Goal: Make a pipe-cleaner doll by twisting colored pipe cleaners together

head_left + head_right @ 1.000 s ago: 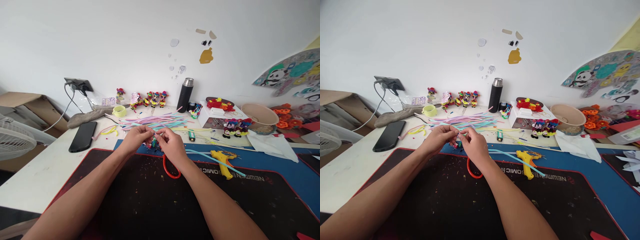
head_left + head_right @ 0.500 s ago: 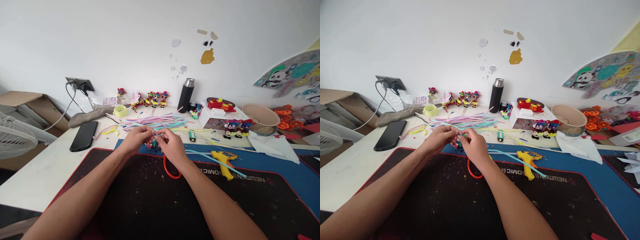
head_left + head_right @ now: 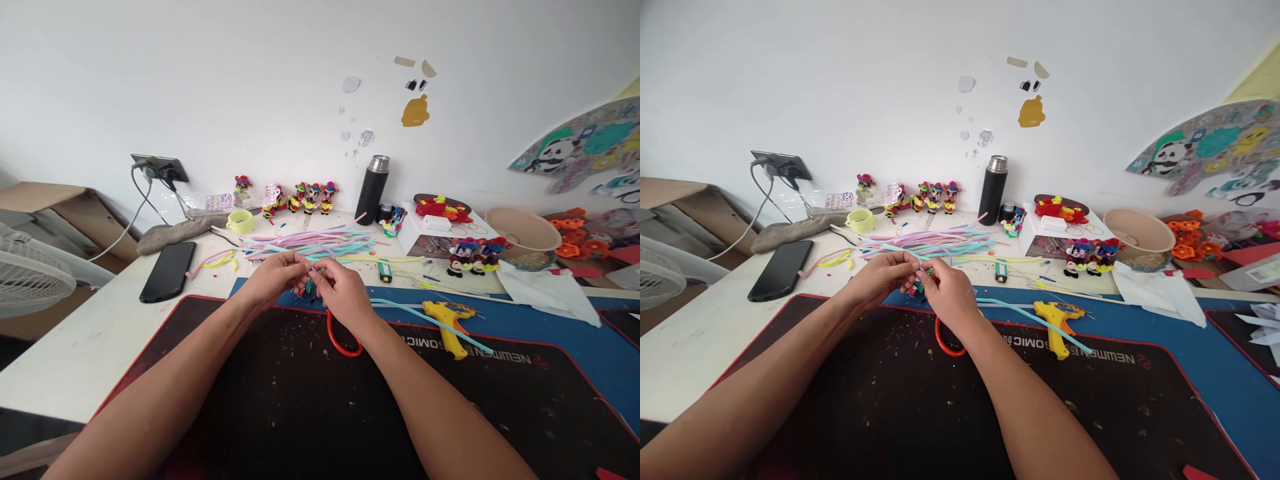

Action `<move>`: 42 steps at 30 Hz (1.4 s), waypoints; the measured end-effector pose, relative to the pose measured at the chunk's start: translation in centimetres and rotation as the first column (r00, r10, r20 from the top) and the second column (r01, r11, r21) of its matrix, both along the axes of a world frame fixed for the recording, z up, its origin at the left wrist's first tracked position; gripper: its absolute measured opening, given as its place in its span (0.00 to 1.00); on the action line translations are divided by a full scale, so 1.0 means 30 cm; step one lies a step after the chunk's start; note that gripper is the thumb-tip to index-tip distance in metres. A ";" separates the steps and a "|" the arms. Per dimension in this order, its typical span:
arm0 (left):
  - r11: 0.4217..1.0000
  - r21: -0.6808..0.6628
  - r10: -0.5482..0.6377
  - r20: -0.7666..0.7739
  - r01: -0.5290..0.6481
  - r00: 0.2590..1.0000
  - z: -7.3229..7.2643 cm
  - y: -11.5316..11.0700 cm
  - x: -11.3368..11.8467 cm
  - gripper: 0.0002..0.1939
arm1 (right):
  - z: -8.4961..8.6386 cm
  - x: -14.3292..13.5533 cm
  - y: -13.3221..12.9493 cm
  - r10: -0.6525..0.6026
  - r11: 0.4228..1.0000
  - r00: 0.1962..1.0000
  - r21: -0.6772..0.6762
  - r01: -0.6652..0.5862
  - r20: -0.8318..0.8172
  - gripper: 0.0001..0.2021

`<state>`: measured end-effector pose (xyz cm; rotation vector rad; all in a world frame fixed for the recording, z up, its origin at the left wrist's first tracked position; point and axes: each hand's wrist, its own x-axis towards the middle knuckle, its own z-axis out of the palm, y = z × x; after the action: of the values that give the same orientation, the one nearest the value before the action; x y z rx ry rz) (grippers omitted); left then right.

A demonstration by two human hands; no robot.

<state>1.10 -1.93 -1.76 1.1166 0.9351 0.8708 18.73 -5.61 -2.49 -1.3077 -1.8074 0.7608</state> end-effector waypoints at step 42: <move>0.977 -0.213 0.006 0.124 0.021 0.992 0.015 -0.007 0.019 0.10 | -0.009 -0.014 0.001 0.019 1.000 1.000 -0.021 -0.020 -0.004 0.12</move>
<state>1.66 -2.14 -1.32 0.8708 0.8979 0.8038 18.32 -5.59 -2.77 -1.3028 -1.8157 0.7948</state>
